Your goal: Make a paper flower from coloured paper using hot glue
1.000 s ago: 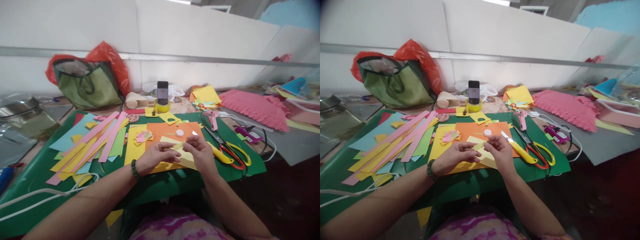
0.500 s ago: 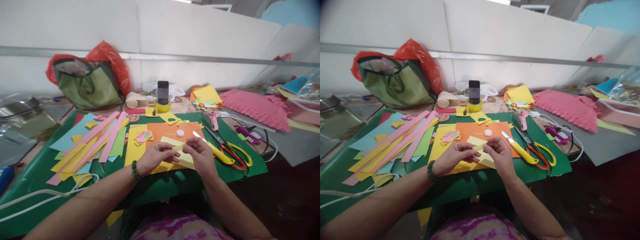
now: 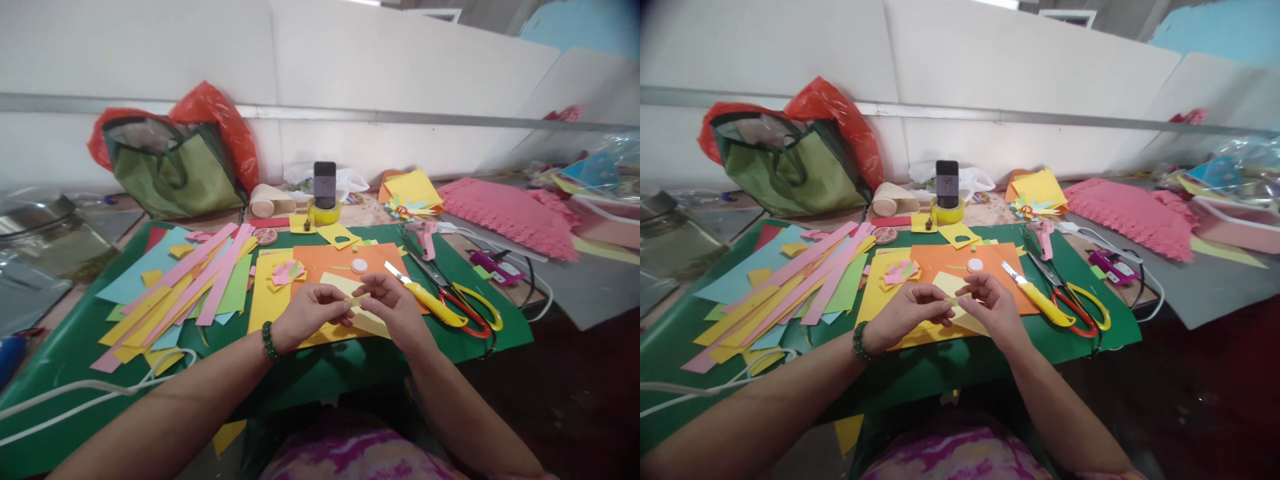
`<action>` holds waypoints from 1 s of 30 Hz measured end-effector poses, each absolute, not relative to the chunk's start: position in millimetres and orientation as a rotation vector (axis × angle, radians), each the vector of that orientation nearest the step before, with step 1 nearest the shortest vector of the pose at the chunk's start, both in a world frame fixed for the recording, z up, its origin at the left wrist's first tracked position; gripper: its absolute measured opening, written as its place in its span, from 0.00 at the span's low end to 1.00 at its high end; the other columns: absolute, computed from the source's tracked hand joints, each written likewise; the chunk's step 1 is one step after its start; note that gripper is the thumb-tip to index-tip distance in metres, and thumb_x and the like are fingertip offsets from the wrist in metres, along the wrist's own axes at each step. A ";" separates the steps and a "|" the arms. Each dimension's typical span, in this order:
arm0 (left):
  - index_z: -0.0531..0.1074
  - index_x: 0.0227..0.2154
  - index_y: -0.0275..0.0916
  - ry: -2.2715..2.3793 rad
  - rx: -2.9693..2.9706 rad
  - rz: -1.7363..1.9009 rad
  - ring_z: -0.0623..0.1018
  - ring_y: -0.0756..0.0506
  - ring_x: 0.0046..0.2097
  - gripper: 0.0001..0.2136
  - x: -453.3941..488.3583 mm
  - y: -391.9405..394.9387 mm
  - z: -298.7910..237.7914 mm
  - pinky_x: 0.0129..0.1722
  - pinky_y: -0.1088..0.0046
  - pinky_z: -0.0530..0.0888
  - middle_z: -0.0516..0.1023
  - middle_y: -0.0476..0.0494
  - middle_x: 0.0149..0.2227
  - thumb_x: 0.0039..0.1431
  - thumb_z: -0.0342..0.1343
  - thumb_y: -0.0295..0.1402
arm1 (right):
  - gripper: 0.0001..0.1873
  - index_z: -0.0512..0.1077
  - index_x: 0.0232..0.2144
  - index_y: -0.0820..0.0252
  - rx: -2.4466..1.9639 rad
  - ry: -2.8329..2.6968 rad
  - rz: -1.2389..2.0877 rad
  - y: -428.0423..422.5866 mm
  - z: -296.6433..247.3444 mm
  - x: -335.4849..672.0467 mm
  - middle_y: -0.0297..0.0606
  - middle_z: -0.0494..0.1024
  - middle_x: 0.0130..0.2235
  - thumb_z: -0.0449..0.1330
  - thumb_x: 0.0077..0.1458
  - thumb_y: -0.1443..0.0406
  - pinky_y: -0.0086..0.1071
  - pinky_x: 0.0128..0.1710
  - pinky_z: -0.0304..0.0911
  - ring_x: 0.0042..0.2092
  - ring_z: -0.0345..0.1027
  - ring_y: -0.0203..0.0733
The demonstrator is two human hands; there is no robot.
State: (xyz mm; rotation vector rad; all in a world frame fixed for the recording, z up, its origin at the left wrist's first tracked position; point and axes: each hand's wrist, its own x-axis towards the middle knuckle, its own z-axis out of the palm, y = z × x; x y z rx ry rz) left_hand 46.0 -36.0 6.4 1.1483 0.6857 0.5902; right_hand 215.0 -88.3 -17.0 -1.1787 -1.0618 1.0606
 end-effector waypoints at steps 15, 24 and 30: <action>0.77 0.32 0.33 0.728 1.173 0.531 0.82 0.43 0.34 0.19 43.9 -34.5 3.0 0.34 0.72 0.75 0.83 0.38 0.33 0.41 0.68 0.43 | 0.21 0.70 0.32 0.58 -1.292 -1.065 0.924 -90.7 -12.6 211.8 0.32 0.73 0.26 0.70 0.38 0.54 0.30 0.28 0.63 0.28 0.67 0.35; 0.78 0.33 0.33 0.743 1.242 0.494 0.82 0.44 0.34 0.17 44.0 -34.8 3.2 0.34 0.74 0.74 0.82 0.40 0.32 0.45 0.65 0.42 | 0.20 0.70 0.33 0.58 -1.313 -1.111 0.858 -94.1 -9.7 209.7 0.33 0.74 0.27 0.69 0.40 0.56 0.30 0.29 0.64 0.28 0.68 0.36; 0.76 0.39 0.34 0.758 1.489 0.496 0.80 0.45 0.33 0.20 45.9 -37.4 2.7 0.31 0.73 0.74 0.81 0.39 0.37 0.49 0.62 0.44 | 0.18 0.69 0.34 0.58 -1.329 -1.195 0.828 -96.3 -10.2 204.8 0.32 0.74 0.26 0.69 0.41 0.59 0.30 0.28 0.66 0.27 0.68 0.35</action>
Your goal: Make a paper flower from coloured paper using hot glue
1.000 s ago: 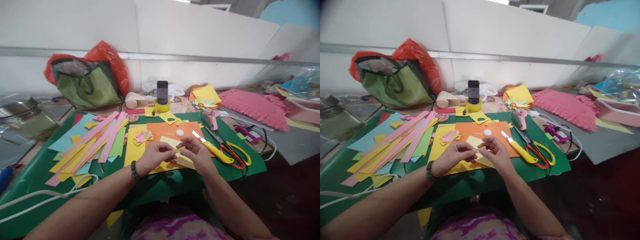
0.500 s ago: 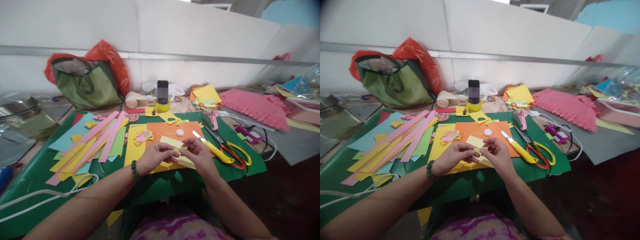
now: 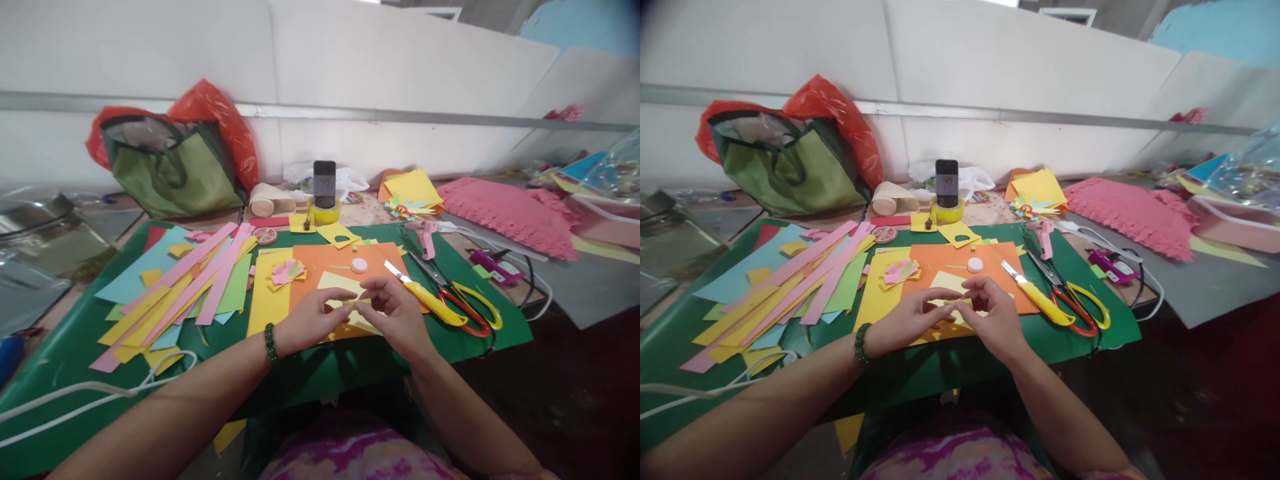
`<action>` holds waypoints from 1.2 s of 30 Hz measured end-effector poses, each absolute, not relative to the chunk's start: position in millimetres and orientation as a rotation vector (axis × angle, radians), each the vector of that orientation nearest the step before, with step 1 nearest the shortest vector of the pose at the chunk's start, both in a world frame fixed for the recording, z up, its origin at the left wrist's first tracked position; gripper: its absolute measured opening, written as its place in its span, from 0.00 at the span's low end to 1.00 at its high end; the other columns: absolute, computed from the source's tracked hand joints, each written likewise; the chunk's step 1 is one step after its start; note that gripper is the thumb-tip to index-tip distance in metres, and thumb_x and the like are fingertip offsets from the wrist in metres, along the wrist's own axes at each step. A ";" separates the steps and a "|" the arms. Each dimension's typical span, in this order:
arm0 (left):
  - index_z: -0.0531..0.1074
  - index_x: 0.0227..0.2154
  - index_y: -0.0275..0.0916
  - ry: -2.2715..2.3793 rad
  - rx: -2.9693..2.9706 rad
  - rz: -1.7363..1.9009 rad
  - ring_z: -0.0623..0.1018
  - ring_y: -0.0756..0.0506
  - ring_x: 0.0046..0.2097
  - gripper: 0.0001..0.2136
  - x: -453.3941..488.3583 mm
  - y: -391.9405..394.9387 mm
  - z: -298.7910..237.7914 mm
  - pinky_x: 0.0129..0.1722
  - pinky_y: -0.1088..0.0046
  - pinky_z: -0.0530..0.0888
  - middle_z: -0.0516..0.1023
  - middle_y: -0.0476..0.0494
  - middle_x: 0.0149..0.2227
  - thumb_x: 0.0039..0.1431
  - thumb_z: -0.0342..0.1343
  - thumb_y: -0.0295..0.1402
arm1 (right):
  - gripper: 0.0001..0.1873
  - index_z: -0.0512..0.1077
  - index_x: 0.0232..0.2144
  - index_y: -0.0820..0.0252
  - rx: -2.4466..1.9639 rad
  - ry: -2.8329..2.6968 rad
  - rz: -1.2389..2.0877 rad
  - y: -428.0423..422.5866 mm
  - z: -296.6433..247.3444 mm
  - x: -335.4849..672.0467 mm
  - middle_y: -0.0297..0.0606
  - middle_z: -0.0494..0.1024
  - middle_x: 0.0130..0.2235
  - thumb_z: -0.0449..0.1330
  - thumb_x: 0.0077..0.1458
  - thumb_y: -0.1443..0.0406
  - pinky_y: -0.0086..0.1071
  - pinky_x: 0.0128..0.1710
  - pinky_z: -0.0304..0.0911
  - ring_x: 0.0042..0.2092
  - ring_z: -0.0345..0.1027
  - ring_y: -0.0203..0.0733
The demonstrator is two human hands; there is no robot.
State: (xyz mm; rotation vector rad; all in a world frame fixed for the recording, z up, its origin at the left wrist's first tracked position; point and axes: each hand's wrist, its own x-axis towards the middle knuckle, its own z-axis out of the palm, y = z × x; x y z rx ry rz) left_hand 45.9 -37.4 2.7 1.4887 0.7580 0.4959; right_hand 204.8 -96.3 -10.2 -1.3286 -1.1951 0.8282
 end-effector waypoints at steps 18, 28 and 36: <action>0.72 0.44 0.35 0.645 1.348 0.644 0.81 0.46 0.32 0.22 48.5 -38.0 -0.5 0.36 0.72 0.74 0.77 0.50 0.25 0.45 0.67 0.35 | 0.21 0.69 0.32 0.58 -1.234 -0.949 1.053 -87.2 -15.9 217.9 0.29 0.73 0.23 0.71 0.37 0.56 0.31 0.28 0.68 0.25 0.70 0.35; 0.79 0.42 0.38 0.780 1.732 0.745 0.78 0.46 0.32 0.15 46.9 -41.7 -3.1 0.34 0.73 0.73 0.82 0.44 0.33 0.50 0.62 0.35 | 0.22 0.70 0.30 0.58 -1.149 -0.768 1.280 -86.1 -12.5 213.5 0.26 0.71 0.22 0.73 0.31 0.58 0.28 0.24 0.66 0.22 0.67 0.32; 0.80 0.40 0.40 0.761 1.971 0.824 0.79 0.46 0.32 0.12 44.4 -43.5 -0.9 0.36 0.73 0.74 0.82 0.41 0.35 0.53 0.60 0.35 | 0.21 0.70 0.30 0.58 -1.137 -0.772 1.287 -88.0 -12.5 212.9 0.26 0.71 0.22 0.73 0.32 0.59 0.27 0.25 0.67 0.23 0.67 0.30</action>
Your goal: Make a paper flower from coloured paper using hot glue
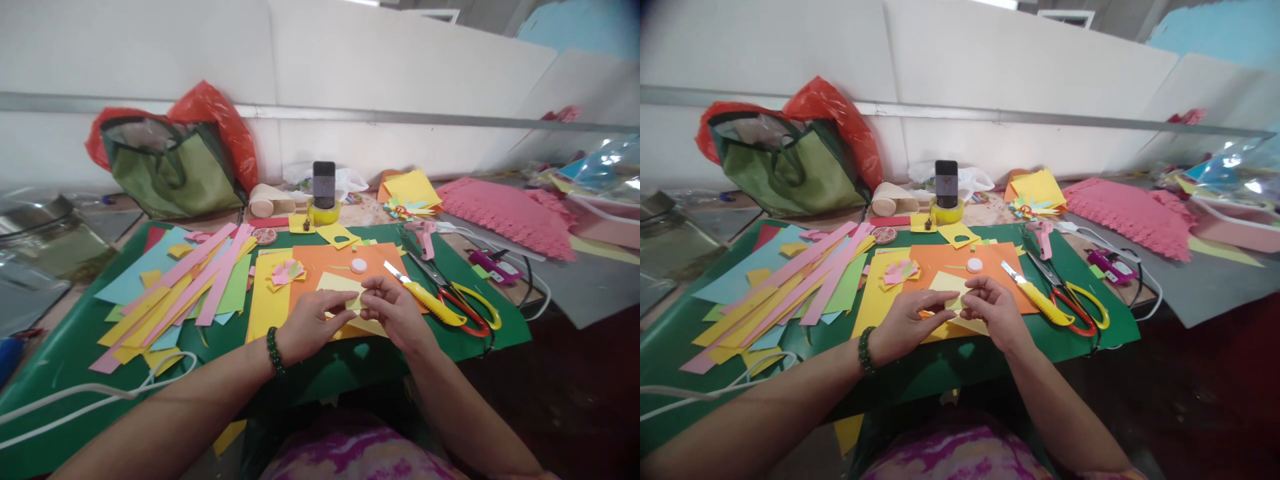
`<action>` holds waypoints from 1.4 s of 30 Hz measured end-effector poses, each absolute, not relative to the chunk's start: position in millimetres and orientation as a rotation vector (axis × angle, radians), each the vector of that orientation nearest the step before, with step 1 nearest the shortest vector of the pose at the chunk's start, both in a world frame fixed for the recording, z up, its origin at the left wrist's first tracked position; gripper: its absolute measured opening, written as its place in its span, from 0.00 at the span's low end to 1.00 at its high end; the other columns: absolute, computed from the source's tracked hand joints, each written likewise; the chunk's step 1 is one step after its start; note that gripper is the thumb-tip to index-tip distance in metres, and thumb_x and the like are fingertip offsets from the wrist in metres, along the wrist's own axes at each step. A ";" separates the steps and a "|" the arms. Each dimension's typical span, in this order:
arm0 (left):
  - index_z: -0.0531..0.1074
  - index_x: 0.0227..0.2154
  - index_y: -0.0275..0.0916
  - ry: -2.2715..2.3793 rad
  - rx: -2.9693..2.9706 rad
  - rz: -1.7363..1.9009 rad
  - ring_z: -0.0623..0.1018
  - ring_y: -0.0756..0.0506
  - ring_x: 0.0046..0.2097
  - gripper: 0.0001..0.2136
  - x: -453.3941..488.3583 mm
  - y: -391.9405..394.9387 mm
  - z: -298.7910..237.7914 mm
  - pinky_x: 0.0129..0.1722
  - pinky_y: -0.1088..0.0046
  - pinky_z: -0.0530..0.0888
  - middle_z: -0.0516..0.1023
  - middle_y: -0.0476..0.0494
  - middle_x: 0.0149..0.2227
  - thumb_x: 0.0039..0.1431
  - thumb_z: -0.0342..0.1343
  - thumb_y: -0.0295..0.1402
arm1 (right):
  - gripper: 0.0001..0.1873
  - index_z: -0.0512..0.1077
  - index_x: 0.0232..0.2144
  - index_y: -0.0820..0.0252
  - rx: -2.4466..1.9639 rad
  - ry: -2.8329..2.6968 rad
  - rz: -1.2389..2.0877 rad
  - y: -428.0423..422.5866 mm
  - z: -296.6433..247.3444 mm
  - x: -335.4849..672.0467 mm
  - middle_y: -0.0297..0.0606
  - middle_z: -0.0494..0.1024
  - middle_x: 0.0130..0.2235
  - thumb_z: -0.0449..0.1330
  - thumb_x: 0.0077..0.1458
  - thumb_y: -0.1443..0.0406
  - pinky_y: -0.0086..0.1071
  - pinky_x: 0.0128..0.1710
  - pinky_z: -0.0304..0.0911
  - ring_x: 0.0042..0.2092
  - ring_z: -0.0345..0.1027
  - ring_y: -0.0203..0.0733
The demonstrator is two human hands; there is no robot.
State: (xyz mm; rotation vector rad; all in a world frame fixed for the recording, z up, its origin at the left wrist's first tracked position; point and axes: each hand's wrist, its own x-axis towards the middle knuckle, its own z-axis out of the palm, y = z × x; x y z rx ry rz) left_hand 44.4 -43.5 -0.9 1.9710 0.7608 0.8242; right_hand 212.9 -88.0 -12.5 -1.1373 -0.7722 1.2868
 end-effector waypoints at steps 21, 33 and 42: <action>0.72 0.26 0.33 0.689 1.333 0.488 0.80 0.45 0.30 0.21 47.0 -36.1 0.9 0.33 0.71 0.74 0.79 0.41 0.27 0.45 0.64 0.49 | 0.17 0.68 0.32 0.60 -1.237 -1.064 1.041 -92.6 -11.6 209.2 0.28 0.73 0.23 0.68 0.41 0.58 0.29 0.28 0.70 0.24 0.71 0.33; 0.75 0.27 0.33 0.552 1.112 0.070 0.80 0.46 0.32 0.20 41.2 -32.2 0.7 0.30 0.76 0.69 0.81 0.37 0.32 0.48 0.62 0.50 | 0.13 0.66 0.34 0.59 -1.328 -1.349 1.213 -87.6 -2.3 211.7 0.26 0.69 0.20 0.62 0.47 0.60 0.30 0.25 0.67 0.22 0.68 0.34; 0.76 0.29 0.30 0.739 0.694 0.473 0.79 0.48 0.31 0.13 48.6 -37.4 12.8 0.35 0.73 0.74 0.80 0.38 0.30 0.63 0.46 0.26 | 0.16 0.68 0.40 0.55 -1.301 -1.620 0.447 -92.5 -4.2 202.6 0.38 0.75 0.41 0.65 0.48 0.60 0.38 0.43 0.70 0.42 0.71 0.42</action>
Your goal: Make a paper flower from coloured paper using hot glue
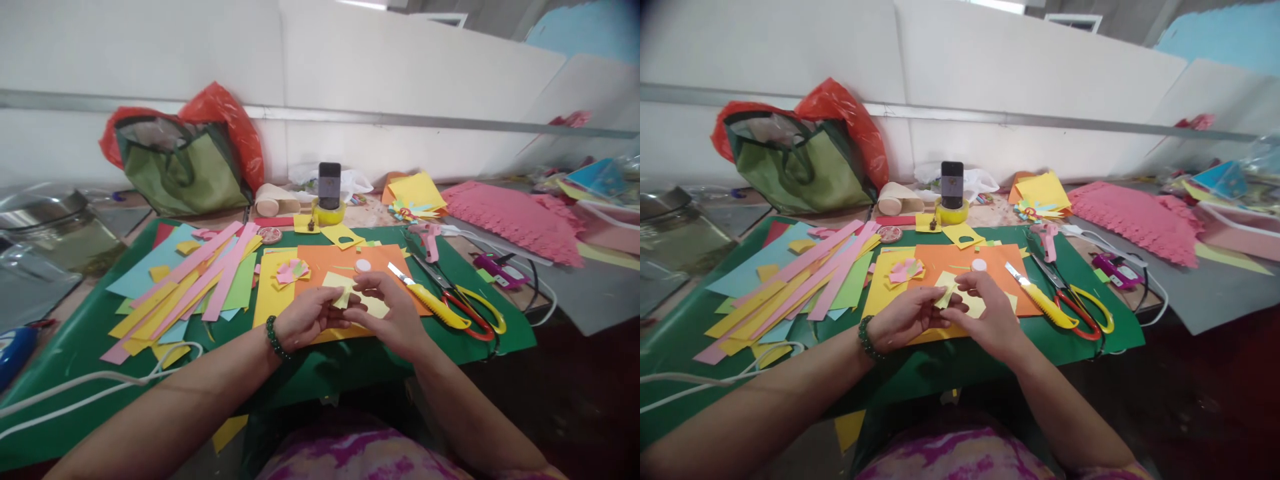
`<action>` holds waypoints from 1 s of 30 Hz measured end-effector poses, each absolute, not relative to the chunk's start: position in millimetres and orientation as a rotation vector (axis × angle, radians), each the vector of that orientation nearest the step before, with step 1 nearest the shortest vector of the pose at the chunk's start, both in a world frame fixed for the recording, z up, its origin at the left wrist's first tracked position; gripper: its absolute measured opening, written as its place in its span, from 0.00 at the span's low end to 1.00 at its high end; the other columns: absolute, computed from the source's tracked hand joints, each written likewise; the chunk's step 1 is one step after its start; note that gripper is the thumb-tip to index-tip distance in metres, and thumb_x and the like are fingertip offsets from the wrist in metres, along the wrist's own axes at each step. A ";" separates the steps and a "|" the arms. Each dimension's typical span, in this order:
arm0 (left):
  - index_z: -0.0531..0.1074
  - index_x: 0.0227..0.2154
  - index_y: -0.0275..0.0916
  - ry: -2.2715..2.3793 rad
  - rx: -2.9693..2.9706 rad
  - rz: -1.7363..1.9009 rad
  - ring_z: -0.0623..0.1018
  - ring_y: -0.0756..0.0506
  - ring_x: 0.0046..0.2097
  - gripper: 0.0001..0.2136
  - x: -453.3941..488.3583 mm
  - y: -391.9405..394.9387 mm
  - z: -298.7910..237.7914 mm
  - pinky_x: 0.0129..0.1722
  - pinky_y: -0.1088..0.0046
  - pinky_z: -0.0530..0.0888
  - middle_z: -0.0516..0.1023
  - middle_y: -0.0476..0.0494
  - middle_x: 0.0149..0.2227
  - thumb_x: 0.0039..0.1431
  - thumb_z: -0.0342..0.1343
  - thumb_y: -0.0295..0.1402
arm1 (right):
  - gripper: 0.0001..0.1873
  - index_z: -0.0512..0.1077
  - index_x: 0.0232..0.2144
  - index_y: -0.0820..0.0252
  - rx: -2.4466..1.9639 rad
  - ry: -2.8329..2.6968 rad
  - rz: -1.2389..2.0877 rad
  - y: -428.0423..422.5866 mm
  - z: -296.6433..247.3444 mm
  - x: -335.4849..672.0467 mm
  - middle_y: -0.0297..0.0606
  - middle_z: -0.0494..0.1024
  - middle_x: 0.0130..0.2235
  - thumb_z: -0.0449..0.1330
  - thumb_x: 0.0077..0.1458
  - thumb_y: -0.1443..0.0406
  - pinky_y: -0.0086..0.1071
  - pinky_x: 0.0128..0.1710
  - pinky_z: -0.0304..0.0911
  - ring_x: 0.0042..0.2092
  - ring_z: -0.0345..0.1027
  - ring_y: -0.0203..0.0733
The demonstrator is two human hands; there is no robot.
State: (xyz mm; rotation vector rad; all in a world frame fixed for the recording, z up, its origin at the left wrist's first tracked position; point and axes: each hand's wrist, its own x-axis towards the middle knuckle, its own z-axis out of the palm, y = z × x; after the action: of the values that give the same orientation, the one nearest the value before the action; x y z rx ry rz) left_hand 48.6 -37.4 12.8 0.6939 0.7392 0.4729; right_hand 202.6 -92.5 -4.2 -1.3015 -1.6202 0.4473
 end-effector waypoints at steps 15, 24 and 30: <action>0.71 0.28 0.33 0.615 0.774 0.567 0.79 0.47 0.31 0.08 51.8 -41.9 -1.9 0.34 0.74 0.75 0.79 0.40 0.27 0.60 0.54 0.32 | 0.10 0.68 0.37 0.54 -1.252 -1.793 0.082 -88.5 -24.2 191.9 0.40 0.71 0.45 0.61 0.51 0.70 0.33 0.38 0.72 0.45 0.72 0.42; 0.69 0.26 0.35 0.485 0.807 0.529 0.80 0.45 0.35 0.13 48.8 -42.3 -2.9 0.39 0.71 0.73 0.80 0.39 0.29 0.56 0.58 0.40 | 0.26 0.62 0.53 0.53 -1.263 -1.755 0.078 -89.5 -20.5 191.6 0.43 0.72 0.48 0.62 0.52 0.66 0.40 0.45 0.71 0.47 0.71 0.45; 0.70 0.27 0.34 0.464 0.813 0.521 0.79 0.46 0.35 0.14 48.6 -42.6 -2.9 0.41 0.70 0.73 0.79 0.39 0.30 0.54 0.61 0.42 | 0.21 0.66 0.49 0.53 -1.391 -1.634 0.266 -93.0 -20.7 186.1 0.40 0.76 0.41 0.61 0.51 0.62 0.36 0.36 0.73 0.38 0.73 0.42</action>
State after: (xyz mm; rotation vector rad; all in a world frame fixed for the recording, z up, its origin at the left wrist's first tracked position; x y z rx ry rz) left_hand 48.6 -42.6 -2.9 0.8134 0.4644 0.5210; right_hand 186.1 -93.0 -20.7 -1.3910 -1.6339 0.2657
